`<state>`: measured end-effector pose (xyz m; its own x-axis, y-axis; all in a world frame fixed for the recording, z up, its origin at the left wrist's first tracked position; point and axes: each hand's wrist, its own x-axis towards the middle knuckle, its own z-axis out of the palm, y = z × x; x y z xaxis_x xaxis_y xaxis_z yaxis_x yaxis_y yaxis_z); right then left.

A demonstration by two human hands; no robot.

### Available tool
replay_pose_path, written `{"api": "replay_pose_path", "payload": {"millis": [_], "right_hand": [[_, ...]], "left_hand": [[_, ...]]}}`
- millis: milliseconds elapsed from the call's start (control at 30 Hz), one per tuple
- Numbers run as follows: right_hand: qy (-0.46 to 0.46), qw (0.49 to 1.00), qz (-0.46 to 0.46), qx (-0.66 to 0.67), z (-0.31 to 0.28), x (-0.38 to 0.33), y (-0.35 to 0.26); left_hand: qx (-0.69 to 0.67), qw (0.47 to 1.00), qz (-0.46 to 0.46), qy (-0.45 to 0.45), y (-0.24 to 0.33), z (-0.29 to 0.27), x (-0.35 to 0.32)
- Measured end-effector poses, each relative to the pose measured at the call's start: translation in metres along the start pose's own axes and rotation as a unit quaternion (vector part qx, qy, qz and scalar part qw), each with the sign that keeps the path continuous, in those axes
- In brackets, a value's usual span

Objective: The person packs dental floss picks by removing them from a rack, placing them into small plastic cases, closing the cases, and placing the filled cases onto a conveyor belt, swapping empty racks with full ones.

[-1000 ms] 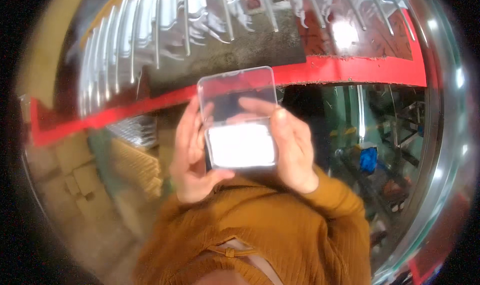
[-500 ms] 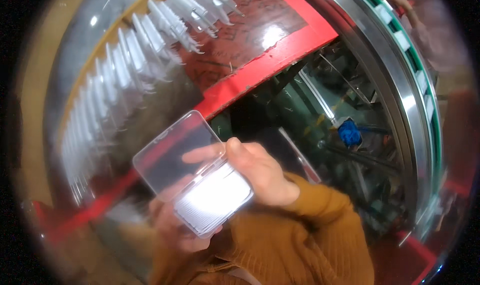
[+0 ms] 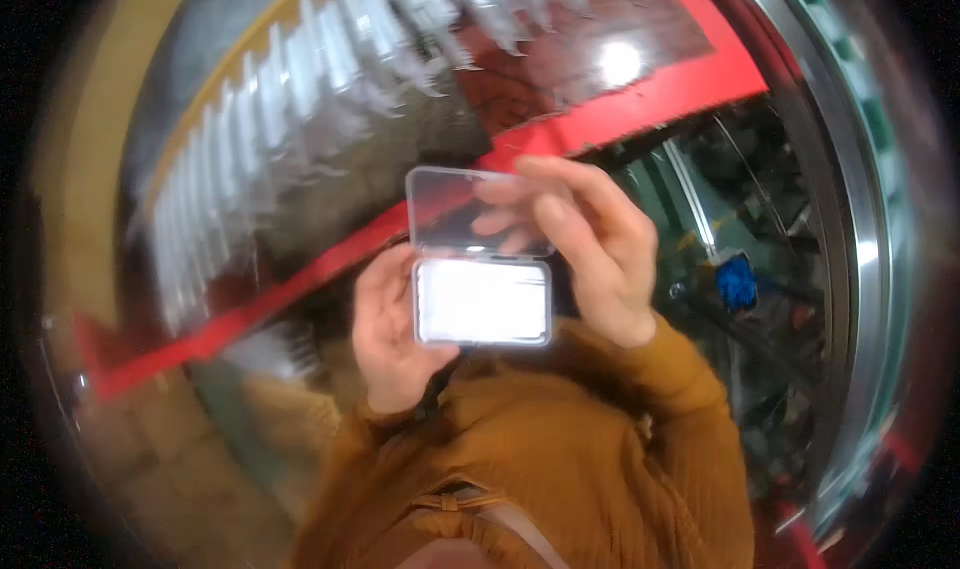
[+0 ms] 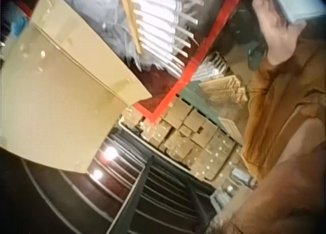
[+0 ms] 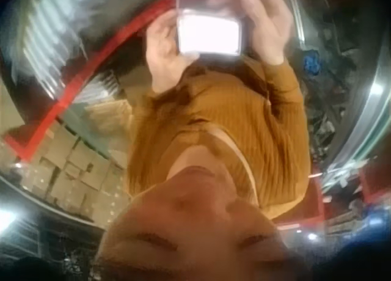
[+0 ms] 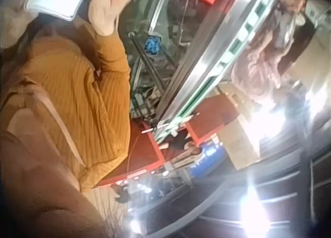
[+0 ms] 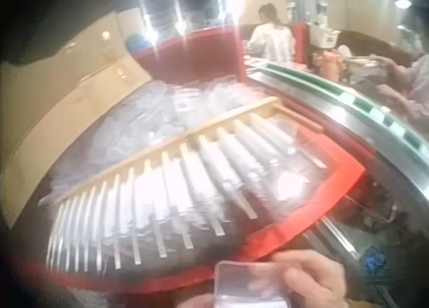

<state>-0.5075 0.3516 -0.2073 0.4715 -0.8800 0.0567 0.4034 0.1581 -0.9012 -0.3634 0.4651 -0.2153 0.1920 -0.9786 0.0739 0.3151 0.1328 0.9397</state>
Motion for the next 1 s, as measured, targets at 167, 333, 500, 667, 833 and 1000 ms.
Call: {"api": "replay_pose_path", "payload": {"millis": [167,333,500,667,833,1000], "right_hand": [[-0.247,0.895,-0.250,-0.277,0.020,0.017,0.019],[-0.201,0.821,-0.368,-0.388,0.029,0.016,0.032],[-0.194,0.867,-0.274,-0.368,0.026,0.017,0.020],[-0.167,0.853,-0.248,-0.428,-0.009,0.008,-0.005],[-0.074,0.873,-0.197,-0.440,-0.070,-0.031,-0.014],[0.205,0.681,-0.184,-0.679,-0.136,-0.073,-0.094]], "left_hand": [[-0.119,0.989,-0.039,0.074,0.003,-0.038,0.005],[-0.141,0.985,-0.038,0.093,-0.001,-0.038,0.008],[0.136,0.989,0.032,-0.044,0.021,-0.052,0.031],[0.320,0.932,0.123,-0.117,0.012,-0.012,0.054],[0.320,0.929,0.109,-0.149,-0.026,0.043,0.065],[0.236,0.954,0.066,-0.174,-0.020,0.123,0.064]]}}
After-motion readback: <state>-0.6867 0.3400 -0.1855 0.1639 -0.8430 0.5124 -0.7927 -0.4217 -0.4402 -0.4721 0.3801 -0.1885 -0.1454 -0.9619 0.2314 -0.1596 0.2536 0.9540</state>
